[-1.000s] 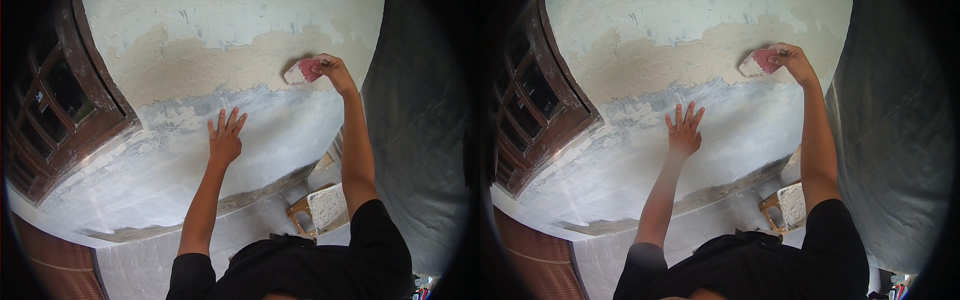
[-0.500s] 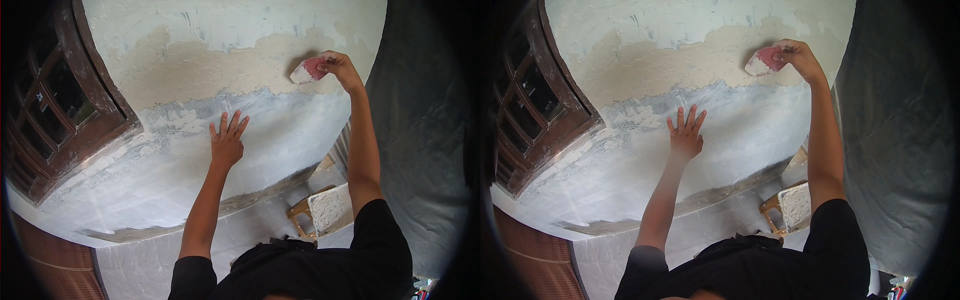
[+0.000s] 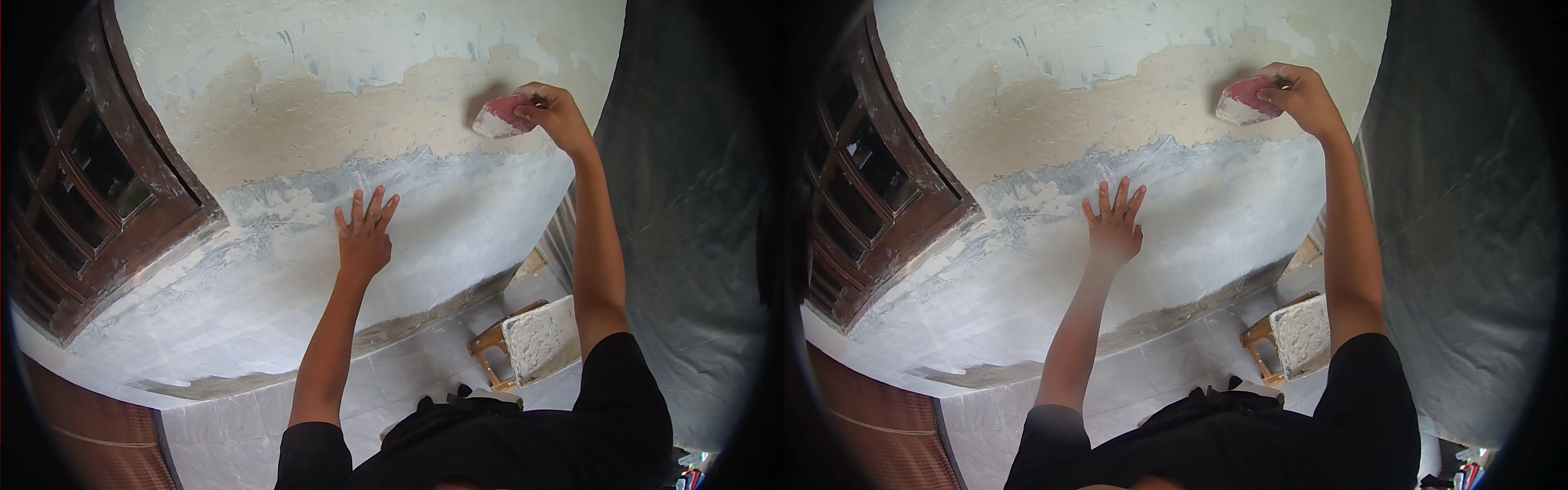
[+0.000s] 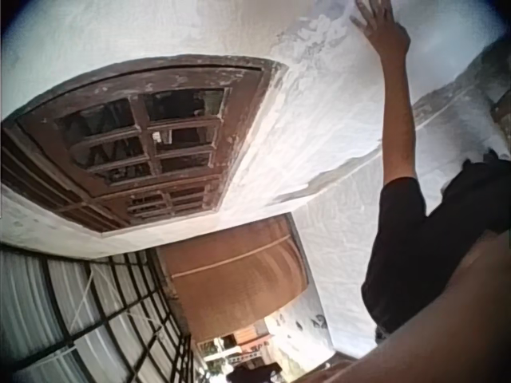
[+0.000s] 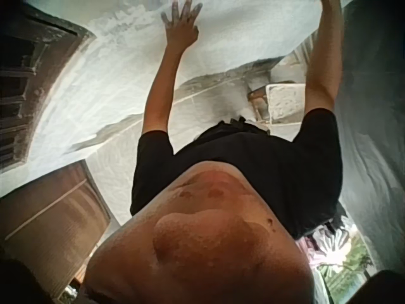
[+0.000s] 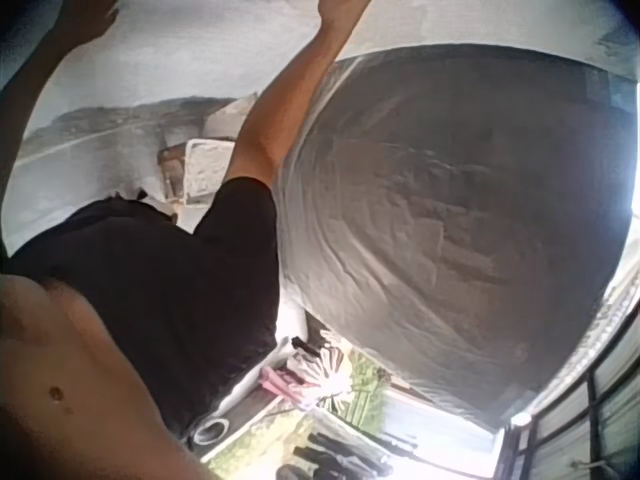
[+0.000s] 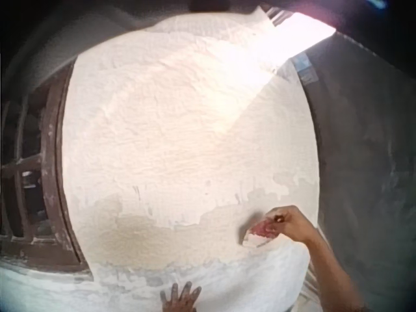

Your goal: The person applies wall filler from a container onto an indoor wall surface with a putty knife, smoothing it out as they go.

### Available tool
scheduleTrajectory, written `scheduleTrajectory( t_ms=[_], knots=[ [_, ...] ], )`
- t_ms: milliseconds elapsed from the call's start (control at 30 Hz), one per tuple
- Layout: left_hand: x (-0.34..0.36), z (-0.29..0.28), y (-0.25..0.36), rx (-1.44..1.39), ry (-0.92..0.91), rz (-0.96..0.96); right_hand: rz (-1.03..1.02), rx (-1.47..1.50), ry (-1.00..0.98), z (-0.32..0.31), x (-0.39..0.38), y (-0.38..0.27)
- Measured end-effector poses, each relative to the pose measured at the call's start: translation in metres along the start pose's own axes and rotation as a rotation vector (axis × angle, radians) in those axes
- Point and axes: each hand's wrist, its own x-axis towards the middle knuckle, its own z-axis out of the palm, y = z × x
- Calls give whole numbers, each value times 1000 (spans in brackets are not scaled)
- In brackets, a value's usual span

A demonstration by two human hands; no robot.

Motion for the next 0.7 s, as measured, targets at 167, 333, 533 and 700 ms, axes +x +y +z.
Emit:
scheduleTrajectory(
  t_ms=[167,333,533,700],
  knots=[
    [0,-4,-2,-16,-38,-11,-113,-115,-90,31,-5,-1],
    [2,-3,1,-147,83,-32,-99,-214,-111,34,3,5],
    [1,-3,0,-125,65,-38,-148,-183,3,11,9,-13],
    [1,-3,-1,18,-20,-12,-184,-155,-156,17,3,-11]
  ],
)
